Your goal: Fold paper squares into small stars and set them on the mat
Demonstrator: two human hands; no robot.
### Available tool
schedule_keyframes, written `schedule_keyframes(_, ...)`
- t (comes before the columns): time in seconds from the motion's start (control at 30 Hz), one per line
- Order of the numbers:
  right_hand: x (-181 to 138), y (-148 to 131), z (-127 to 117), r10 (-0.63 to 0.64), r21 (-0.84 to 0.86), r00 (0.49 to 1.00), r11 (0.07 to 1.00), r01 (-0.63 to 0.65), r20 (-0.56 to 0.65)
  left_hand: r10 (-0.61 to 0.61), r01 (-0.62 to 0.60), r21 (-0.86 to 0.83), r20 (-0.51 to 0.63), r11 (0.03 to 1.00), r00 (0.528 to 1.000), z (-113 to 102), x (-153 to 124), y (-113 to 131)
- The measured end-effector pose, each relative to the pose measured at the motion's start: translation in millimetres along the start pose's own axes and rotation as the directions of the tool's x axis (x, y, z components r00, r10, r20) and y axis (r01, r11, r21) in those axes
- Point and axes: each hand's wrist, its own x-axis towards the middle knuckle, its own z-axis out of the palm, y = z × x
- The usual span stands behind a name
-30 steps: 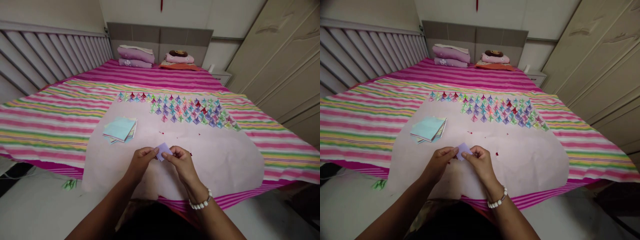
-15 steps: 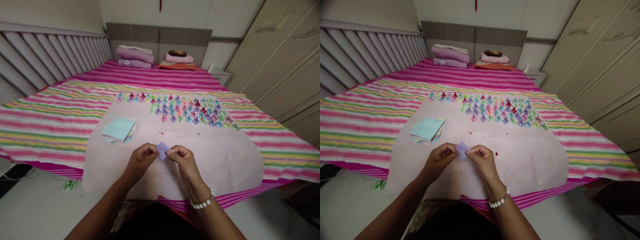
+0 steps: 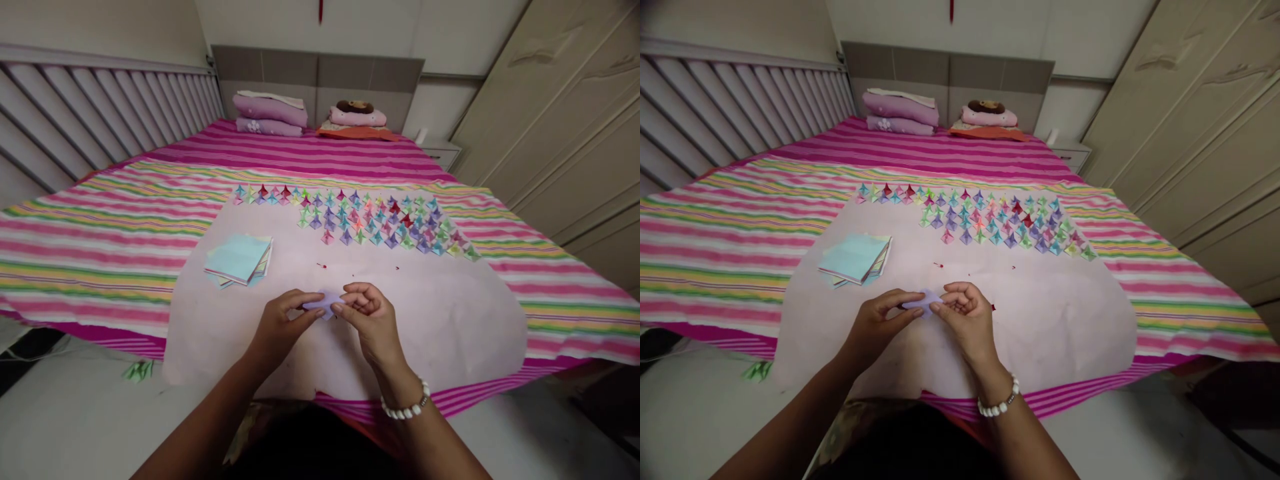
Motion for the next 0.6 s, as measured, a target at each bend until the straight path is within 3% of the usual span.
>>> schedule_keyframes(0.13,-1.4,-4.2,0.5,-0.035,-0.093,0.999,0.995,0.038,0.028,0.095,-0.095,0.064,0.004,0.993,0.995,-0.1,-0.1,-1.4)
schedule_keyframes(0.33,0.2,-4.1,0.2,-0.144,-0.241,0.970,0.952,0.189,0.195,0.168,-0.161,0.124,-0.050,0.979,0.984,2.1,1.3,-5.3)
schedule_keyframes(0.43,1.6,-3.0,0.2,-0.179,-0.284,0.958,0.928,0.240,0.223,0.207,-0.197,0.150,-0.054,0.969,0.977,4.2,0.3,-4.1)
schedule_keyframes(0.6,1.4,-5.4,-0.5,-0.191,-0.317,0.948,0.910,0.268,0.253,0.169,-0.163,0.128,-0.037,0.978,0.985,5.4,-2.3,-0.8)
